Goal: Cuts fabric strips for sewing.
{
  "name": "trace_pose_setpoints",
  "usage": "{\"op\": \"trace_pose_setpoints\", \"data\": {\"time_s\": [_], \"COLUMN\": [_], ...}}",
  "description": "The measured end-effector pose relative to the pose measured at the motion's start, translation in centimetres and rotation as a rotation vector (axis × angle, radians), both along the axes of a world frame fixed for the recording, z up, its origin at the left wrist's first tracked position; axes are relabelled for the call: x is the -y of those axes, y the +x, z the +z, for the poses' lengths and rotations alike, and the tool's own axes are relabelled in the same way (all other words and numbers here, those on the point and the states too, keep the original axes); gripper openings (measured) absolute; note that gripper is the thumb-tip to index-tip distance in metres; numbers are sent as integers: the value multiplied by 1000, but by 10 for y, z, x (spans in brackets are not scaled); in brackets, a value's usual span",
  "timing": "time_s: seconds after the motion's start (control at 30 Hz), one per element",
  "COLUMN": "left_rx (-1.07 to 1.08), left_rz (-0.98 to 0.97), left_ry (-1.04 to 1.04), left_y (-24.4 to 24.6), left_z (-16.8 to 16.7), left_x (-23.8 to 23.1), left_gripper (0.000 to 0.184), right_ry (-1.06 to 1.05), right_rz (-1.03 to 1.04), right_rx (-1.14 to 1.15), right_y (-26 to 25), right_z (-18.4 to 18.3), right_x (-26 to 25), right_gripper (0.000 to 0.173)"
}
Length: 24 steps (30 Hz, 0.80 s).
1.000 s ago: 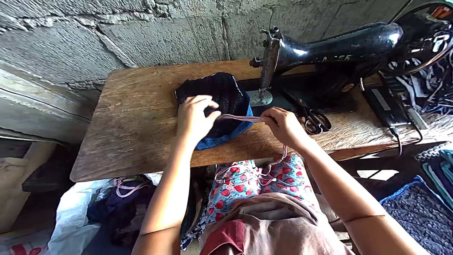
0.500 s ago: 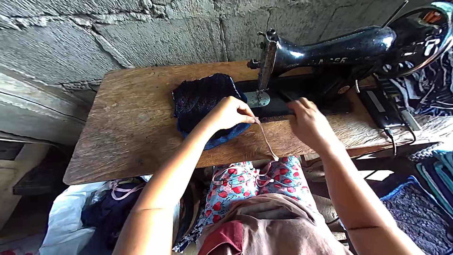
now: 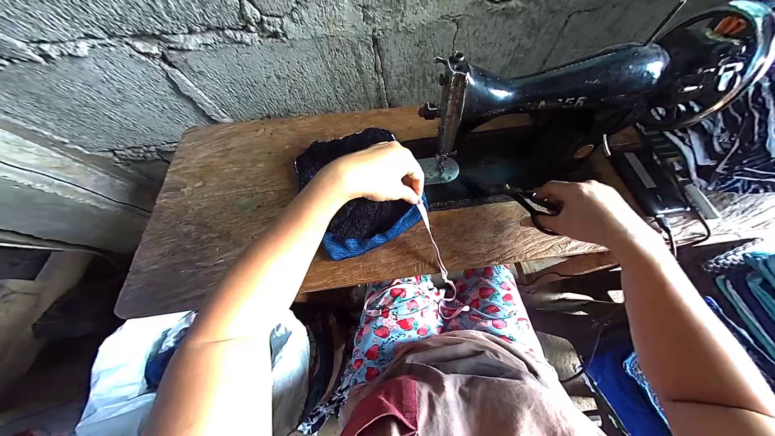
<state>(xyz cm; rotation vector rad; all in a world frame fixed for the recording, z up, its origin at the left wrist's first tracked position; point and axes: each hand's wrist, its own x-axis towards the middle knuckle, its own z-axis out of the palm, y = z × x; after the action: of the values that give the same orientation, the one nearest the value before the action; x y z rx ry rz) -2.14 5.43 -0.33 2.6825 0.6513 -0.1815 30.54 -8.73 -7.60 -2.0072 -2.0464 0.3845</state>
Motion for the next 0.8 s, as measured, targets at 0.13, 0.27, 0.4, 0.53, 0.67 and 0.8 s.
{"op": "trace_pose_setpoints", "data": {"time_s": [0.13,0.27,0.4,0.53,0.67,0.8], "left_rx": [-3,9,27,-10,-48,89], "left_rz": [-8,-54,-87,-88,-130,-233], "left_ry": [-18,-57,-69,-106,-316,-862], "left_y": [1,5,7,8,8,5], "left_z": [2,-1,-1,2,1,-30], "left_x": [2,5,7,7,3,0], "left_gripper": [9,9,9,7,6,14], "right_ry": [64,45,42,-82,-293,-444], "right_rz": [284,442,569,619,636,715], "right_rx": [-73,-106,-146,-218,-450,-710], "right_y": [10,-5,-15,-20,-15,-10], "right_z": [11,19,26,38,34,17], "right_x": [2,-7,-24,-36,-40,-36], "right_gripper": [51,51,49,36,22,20]}}
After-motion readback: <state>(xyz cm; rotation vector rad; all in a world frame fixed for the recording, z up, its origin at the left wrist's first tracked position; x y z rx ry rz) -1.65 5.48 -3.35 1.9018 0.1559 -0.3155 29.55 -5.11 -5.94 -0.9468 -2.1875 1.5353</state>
